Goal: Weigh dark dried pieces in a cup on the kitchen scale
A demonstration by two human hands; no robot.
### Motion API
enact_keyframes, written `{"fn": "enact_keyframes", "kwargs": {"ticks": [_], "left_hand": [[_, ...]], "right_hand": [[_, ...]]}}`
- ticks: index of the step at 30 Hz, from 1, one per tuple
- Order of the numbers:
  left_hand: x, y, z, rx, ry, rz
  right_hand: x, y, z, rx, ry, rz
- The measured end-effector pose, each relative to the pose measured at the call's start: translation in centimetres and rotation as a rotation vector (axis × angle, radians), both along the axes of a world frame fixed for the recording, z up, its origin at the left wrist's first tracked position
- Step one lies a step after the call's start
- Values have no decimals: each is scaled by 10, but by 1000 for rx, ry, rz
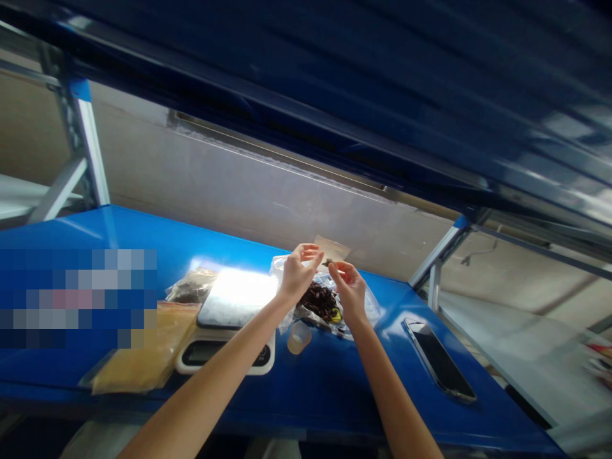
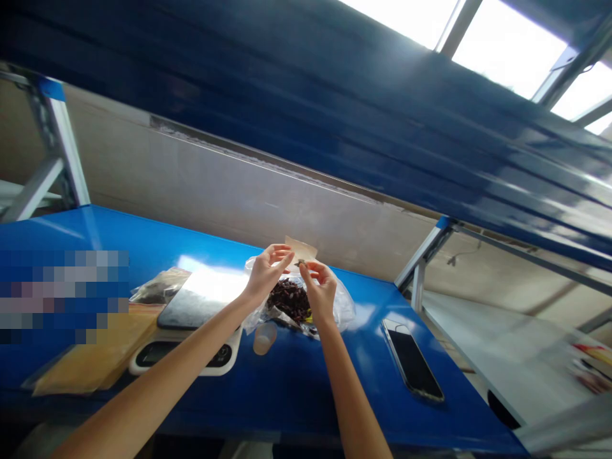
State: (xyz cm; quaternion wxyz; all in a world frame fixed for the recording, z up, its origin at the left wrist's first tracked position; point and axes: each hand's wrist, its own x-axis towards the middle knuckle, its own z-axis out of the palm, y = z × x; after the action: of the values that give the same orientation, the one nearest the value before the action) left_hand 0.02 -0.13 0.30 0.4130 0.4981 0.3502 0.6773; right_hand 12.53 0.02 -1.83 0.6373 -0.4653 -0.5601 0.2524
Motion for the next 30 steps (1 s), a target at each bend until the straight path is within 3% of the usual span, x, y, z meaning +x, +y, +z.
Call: {"fn": "enact_keyframes", "kwargs": {"ticks": [6,9,13,17,21,30], "left_hand": [[-3,1,0,-12,111,101],[-4,1,0,48,112,138],[-1,-2,2,113,114,78],[1,-6,5,98,176,90],[-1,-6,7,57,155,212],[0,-2,2,84,272,198]], "right_hand": [[-6,-9,7,-87,87,120],[-5,-8,6,-70,119,83],[0,-4,2,-17,111,-1],[1,-2,-2,20,5,91],[0,0,-4,27,63,2],[-2,-1,-1,10,133,0]]}}
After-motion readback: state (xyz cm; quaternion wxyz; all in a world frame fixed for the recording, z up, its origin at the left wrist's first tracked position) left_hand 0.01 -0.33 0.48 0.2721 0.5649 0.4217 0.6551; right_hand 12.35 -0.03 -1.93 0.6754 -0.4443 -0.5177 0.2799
